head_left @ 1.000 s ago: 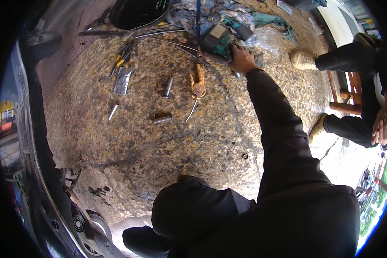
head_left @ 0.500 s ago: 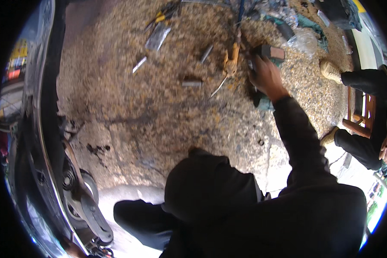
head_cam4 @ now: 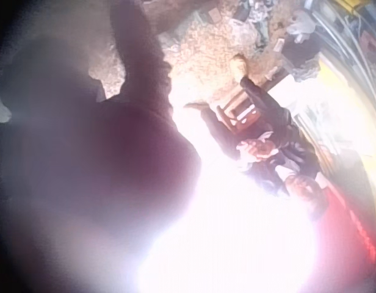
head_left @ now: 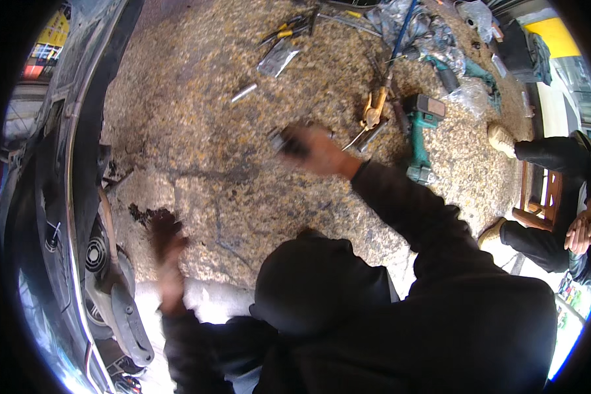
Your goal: The person uses a cordless drill and a screwdriver to remove and reattach screws on the rear section of a motorcycle, including the license plate area and side panels. The person also places a black oil drain pan under the exhaust and removes a small black plastic cover.
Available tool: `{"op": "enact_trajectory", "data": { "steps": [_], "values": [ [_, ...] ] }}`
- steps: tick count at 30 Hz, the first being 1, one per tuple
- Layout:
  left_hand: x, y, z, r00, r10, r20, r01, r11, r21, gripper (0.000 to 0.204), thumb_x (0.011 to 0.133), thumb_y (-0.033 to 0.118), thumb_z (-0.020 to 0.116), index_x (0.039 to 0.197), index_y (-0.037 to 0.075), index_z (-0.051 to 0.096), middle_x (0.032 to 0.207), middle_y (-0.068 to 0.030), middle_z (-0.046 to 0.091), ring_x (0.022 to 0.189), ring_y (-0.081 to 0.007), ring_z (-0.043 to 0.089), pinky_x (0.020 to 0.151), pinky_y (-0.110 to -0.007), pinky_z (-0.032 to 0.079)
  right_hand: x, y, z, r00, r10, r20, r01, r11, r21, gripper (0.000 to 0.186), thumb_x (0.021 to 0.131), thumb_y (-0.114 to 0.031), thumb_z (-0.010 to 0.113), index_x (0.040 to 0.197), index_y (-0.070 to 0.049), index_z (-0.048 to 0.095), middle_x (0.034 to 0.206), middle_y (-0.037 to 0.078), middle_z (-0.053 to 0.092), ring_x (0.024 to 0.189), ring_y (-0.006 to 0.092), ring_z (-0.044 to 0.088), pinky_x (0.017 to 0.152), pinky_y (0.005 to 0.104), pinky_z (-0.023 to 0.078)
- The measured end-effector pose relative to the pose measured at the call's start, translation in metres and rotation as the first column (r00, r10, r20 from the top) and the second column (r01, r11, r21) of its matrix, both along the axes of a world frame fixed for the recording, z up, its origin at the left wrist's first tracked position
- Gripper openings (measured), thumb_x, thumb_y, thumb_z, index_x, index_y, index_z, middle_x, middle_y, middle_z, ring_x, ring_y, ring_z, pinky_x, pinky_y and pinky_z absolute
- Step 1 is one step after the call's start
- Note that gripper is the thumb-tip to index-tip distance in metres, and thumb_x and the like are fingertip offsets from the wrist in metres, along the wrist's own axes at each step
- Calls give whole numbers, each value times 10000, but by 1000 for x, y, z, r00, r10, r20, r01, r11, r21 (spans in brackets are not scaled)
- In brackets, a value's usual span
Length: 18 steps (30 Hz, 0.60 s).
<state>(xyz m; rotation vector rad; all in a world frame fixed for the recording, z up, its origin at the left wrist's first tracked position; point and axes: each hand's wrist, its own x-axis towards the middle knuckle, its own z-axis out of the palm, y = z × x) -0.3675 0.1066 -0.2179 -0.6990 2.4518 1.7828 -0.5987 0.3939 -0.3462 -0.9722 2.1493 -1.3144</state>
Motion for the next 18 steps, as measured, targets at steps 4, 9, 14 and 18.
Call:
{"op": "enact_trajectory", "data": {
  "steps": [4,9,14,18],
  "values": [
    [-69,94,-63,944,213,251,-326,502,801,354,885,183,658,1224,150,562,959,-36,655,795,-184,626,625,-361,532,22,7,39,963,239,128,-207,953,-220,371,873,-241,706,1165,-23,641,1030,190,687,861,273,686,786,385,550],
    [-61,95,-70,961,127,246,-268,650,711,88,882,128,650,939,95,592,751,-11,582,663,-141,567,528,-296,436,-57,166,4,940,337,-57,-30,247,969,192,780,-176,630,910,-66,721,826,133,686,990,312,631,887,464,495],
    [-45,78,-84,991,112,79,-137,798,587,183,846,130,707,973,64,592,820,8,567,711,-110,517,628,-282,425,-51,235,-31,625,760,-178,38,198,980,272,889,-279,549,998,-109,730,1025,60,680,1193,314,503,1077,618,265],
    [-8,48,-78,991,131,-27,-117,949,292,220,883,153,690,1028,30,579,885,-33,558,787,-102,502,688,-306,442,-48,225,-41,501,864,43,21,-62,998,340,911,-324,489,1151,-186,686,1242,94,617,1233,358,466,1084,638,261]
  ]
}}
